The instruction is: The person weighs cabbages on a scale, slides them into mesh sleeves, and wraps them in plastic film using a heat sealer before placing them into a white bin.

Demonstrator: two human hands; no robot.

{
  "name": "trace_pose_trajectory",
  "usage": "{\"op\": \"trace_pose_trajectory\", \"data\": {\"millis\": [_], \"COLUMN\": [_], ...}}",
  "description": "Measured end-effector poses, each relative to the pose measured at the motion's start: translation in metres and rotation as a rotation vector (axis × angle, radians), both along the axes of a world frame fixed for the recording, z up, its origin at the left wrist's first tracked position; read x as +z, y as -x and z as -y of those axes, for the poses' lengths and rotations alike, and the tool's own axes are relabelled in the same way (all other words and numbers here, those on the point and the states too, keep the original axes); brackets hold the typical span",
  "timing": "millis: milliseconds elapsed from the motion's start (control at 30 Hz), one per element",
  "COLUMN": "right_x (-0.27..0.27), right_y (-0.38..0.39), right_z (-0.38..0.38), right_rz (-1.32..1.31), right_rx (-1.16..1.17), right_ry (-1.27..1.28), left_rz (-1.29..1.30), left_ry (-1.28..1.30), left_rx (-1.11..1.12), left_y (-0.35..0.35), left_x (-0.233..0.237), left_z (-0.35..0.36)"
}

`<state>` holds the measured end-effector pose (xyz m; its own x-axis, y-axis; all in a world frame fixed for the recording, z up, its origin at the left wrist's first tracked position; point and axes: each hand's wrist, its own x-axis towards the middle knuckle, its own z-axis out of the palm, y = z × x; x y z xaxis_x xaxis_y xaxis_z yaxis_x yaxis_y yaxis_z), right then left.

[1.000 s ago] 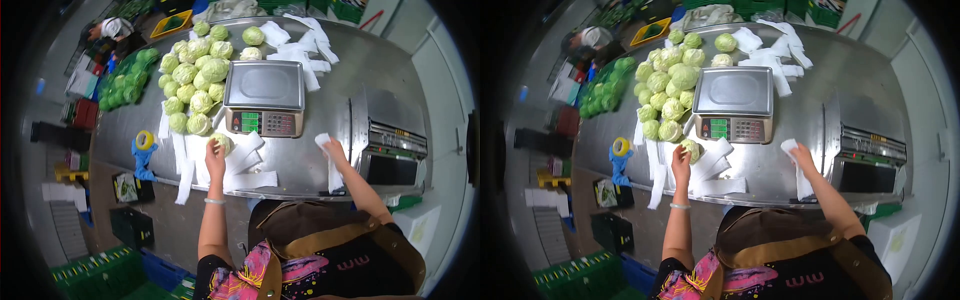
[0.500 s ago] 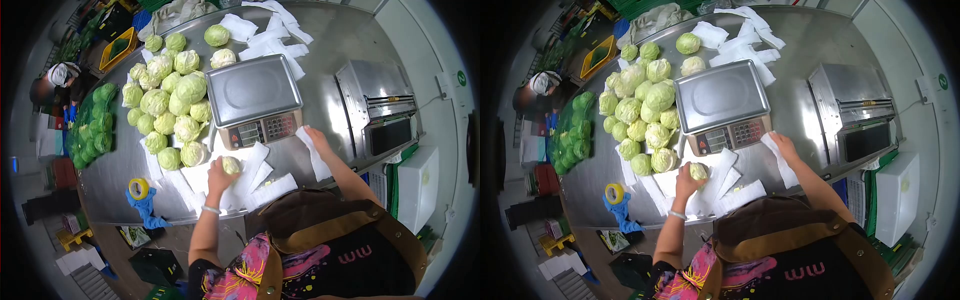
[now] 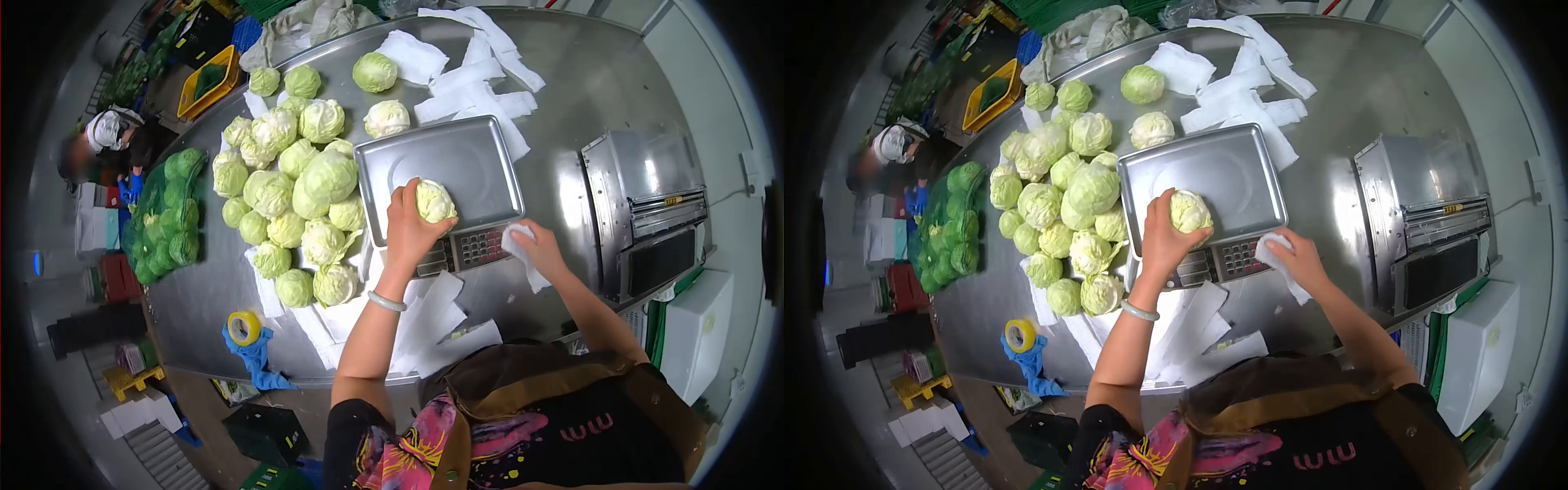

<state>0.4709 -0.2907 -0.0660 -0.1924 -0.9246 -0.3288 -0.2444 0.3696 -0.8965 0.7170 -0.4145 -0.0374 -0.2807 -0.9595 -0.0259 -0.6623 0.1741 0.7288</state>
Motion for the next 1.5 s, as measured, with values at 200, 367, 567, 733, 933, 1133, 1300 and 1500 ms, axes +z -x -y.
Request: {"op": "trace_pose_trajectory", "data": {"millis": [200, 367, 567, 733, 933, 1133, 1300, 1500], "right_x": [-0.004, 0.005, 0.018, 0.05, 0.038, 0.003, 0.004, 0.002], "right_y": [0.027, -0.002, -0.006, -0.014, -0.079, -0.073, -0.074, -0.078], "right_z": [-0.022, -0.012, 0.004, 0.047, 0.13, 0.15, 0.139, 0.106], "right_rz": [-0.018, -0.052, 0.111, -0.316, -0.468, -0.173, -0.011, 0.44], "right_rx": [-0.023, 0.151, 0.068, 0.245, 0.637, 0.584, 0.504, 0.616], "right_ry": [-0.034, 0.026, 0.082, 0.213, 0.098, 0.042, -0.028, -0.159], "left_rz": [0.325, 0.681, -0.105, -0.839, -1.163, -1.183, -1.166, -0.826], "left_ry": [0.522, 0.158, 0.079, -0.148, -0.291, -0.333, -0.316, -0.231], "left_rx": [0.058, 0.025, 0.218, 0.501, 0.603, 0.568, 0.42, 0.241], "left_y": [-0.065, -0.106, -0.17, -0.214, -0.259, -0.263, -0.195, -0.1], "left_x": [0.002, 0.006, -0.014, 0.023, 0.016, 0.004, 0.018, 0.029], "left_z": [0.081, 0.124, 0.115, 0.036, -0.046, -0.082, -0.033, 0.045]}}
